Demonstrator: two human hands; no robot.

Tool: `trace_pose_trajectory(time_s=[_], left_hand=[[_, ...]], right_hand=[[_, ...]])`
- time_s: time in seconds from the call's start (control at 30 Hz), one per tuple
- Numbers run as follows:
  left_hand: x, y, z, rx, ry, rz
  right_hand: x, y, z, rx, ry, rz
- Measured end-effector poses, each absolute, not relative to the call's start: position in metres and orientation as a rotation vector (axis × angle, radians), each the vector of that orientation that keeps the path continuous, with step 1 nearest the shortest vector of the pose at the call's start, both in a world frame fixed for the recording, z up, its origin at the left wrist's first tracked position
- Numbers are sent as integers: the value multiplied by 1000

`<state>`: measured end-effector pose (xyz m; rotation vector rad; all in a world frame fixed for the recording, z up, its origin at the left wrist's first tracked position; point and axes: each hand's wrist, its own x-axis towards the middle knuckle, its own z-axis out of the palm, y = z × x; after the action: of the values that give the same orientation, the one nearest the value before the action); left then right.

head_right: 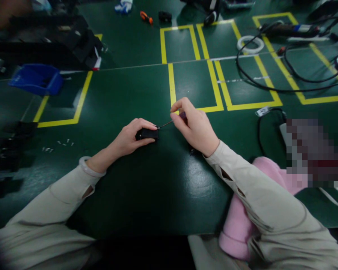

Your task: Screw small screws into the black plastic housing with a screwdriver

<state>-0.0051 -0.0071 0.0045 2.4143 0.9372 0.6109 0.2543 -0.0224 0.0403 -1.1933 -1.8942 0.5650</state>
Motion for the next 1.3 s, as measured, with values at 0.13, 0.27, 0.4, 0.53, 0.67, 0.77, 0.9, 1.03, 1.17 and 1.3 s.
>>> trace_pose_trajectory(time_s=[0.13, 0.27, 0.4, 0.53, 0.67, 0.77, 0.9, 1.03, 1.17, 1.3], left_hand=[[-5, -7, 5, 2420, 930, 627], [-5, -7, 5, 2421, 936, 611], [-5, -7, 4, 2416, 937, 613], [-5, -7, 4, 2418, 944, 611], [-4, -7, 4, 2417, 943, 611], [-4, -6, 5, 2416, 945, 612], [-4, -7, 4, 2420, 936, 624], [-4, -8, 4, 2415, 931, 621], [-5, -7, 5, 2413, 933, 617], [-4, -7, 5, 2403, 945, 603]], right_hand=[[254, -23, 41, -1205, -1907, 540], [254, -23, 42, -1175, -1908, 582], [254, -23, 42, -1196, -1906, 570], [255, -23, 42, -1219, -1922, 561], [255, -23, 42, -1198, -1922, 543], [254, -23, 42, -1218, -1923, 533], [254, -23, 42, -1221, -1922, 555], [254, -24, 42, -1201, -1916, 559], [254, -24, 42, -1232, -1905, 557], [253, -24, 43, -1222, -1905, 575]])
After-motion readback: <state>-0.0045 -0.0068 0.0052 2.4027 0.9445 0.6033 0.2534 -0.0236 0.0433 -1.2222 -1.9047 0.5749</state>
